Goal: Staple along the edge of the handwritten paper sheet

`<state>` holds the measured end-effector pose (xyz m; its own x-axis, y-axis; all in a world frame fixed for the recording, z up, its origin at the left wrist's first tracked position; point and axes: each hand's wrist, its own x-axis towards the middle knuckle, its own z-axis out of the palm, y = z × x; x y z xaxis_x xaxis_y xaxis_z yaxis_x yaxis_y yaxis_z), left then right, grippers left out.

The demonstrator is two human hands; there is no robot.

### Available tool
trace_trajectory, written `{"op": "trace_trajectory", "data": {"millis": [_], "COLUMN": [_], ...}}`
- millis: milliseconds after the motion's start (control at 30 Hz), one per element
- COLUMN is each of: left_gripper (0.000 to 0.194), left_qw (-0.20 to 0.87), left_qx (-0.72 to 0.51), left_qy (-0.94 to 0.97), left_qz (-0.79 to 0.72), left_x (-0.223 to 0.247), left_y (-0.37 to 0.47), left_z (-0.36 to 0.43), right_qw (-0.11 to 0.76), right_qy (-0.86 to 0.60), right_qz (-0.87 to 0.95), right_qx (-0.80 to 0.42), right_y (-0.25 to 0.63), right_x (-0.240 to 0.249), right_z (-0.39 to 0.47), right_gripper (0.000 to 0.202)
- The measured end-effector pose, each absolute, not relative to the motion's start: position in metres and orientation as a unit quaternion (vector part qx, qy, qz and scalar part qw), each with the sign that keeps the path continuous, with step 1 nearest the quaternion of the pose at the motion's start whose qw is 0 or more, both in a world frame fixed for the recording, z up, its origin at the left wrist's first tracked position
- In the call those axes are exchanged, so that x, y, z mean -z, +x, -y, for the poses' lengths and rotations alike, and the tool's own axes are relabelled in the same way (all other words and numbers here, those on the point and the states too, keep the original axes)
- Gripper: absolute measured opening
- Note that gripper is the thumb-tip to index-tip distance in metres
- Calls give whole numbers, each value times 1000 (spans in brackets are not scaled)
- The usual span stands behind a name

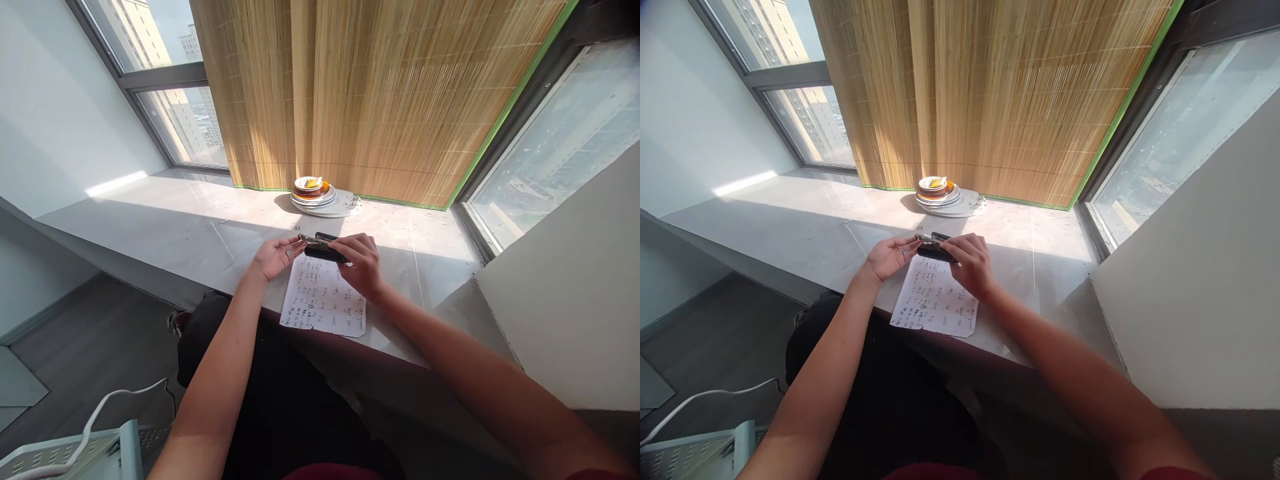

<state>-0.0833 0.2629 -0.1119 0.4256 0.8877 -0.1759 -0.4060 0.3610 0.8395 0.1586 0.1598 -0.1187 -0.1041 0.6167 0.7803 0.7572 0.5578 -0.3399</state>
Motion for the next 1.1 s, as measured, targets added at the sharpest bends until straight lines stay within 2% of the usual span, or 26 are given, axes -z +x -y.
{"op": "trace_trajectory", "data": {"millis": [67, 133, 233, 333, 433, 533, 633, 767, 933, 1100], "left_gripper": [36, 38, 31, 22, 24, 48, 66, 67, 64, 63], "left_qw": [727, 685, 639, 630, 647, 671, 666, 639, 618, 570], "left_qx": [-479, -533, -589, -591, -522, -419, -372, -384, -364, -391], "left_qy": [354, 339, 356, 429, 514, 586, 629, 650, 677, 712], "left_qz": [-341, -363, -344, -264, -211, -175, -150, -145, -164, -129], "left_x": [114, 113, 107, 98, 93, 92, 91, 85, 87, 88], "left_y": [-85, -87, -87, -85, -82, -78, -73, -66, -55, -51], "left_z": [-267, -269, -267, -259, -248, -237, -227, -215, -207, -208], "right_qw": [530, 548, 535, 495, 454, 456, 469, 466, 436, 489], "right_qy": [-511, -529, -541, -560, -575, -539, -459, -422, -418, -424], "right_qz": [677, 645, 637, 647, 674, 708, 751, 770, 792, 758], "right_qx": [17, -55, -126, -151, -95, 21, 74, 112, 89, 78], "right_y": [155, 155, 157, 160, 159, 153, 146, 140, 136, 140], "right_x": [117, 118, 124, 132, 134, 127, 117, 115, 123, 116], "right_z": [-160, -161, -166, -172, -174, -168, -156, -146, -145, -151], "right_gripper": [11, 17, 26, 29, 32, 42, 42, 37, 17, 9]}}
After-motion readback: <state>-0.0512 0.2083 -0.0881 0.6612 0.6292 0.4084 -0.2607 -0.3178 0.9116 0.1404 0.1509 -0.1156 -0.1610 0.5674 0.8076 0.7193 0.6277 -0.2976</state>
